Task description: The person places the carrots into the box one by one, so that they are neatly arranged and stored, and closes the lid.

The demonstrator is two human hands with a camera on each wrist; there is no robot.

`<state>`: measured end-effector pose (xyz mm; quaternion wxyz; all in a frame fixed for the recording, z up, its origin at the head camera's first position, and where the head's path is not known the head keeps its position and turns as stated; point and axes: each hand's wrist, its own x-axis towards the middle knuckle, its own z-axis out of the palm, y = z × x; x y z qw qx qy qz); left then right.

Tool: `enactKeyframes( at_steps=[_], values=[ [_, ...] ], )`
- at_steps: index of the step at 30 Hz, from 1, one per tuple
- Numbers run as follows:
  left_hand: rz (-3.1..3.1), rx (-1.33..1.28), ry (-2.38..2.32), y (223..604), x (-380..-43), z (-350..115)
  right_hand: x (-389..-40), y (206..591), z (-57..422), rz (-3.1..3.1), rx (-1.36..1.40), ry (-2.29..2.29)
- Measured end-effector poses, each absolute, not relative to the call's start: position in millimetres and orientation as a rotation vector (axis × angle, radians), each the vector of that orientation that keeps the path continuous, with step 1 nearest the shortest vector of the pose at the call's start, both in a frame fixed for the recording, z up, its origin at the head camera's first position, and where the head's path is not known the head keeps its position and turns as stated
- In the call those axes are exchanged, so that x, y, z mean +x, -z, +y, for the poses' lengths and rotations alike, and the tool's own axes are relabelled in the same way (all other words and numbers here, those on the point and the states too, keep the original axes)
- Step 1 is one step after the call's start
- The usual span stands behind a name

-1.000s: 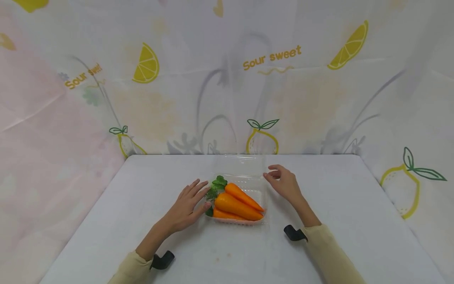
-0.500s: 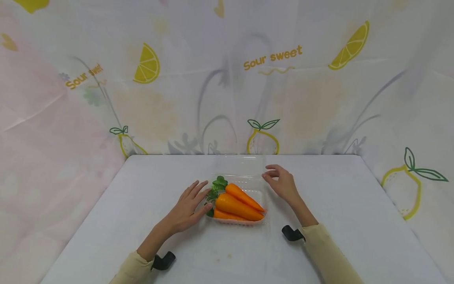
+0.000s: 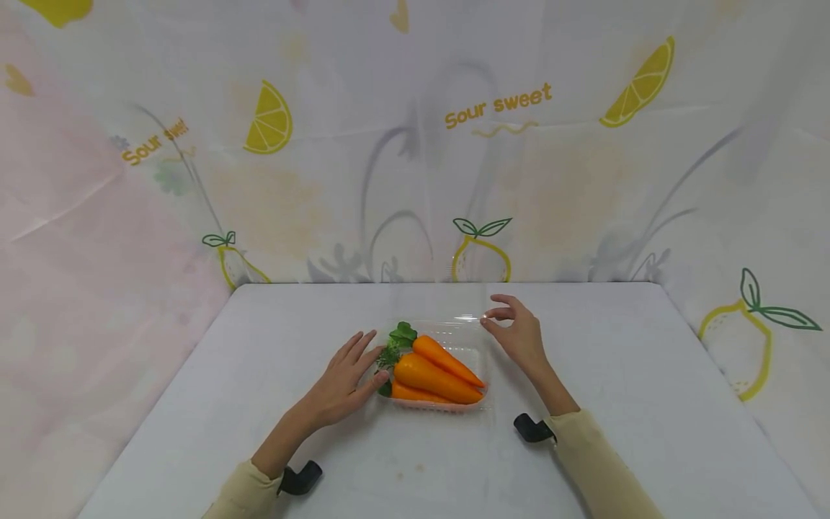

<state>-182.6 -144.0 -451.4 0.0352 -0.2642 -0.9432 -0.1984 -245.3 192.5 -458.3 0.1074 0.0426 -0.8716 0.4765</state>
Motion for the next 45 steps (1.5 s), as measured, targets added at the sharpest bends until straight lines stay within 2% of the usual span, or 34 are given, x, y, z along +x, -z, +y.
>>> enactKeyframes(
  at_steps=[29,45],
  values=[
    [-3.000,-0.758,0.712,452.9,-177.6,-143.8,-239.4,457.3,198.7,-2.440,0.322,-1.302],
    [-3.051,-0.796,1.165,455.6,-173.1,-156.6,-229.2,457.8,205.5,-2.483,0.403,-1.261]
  ],
)
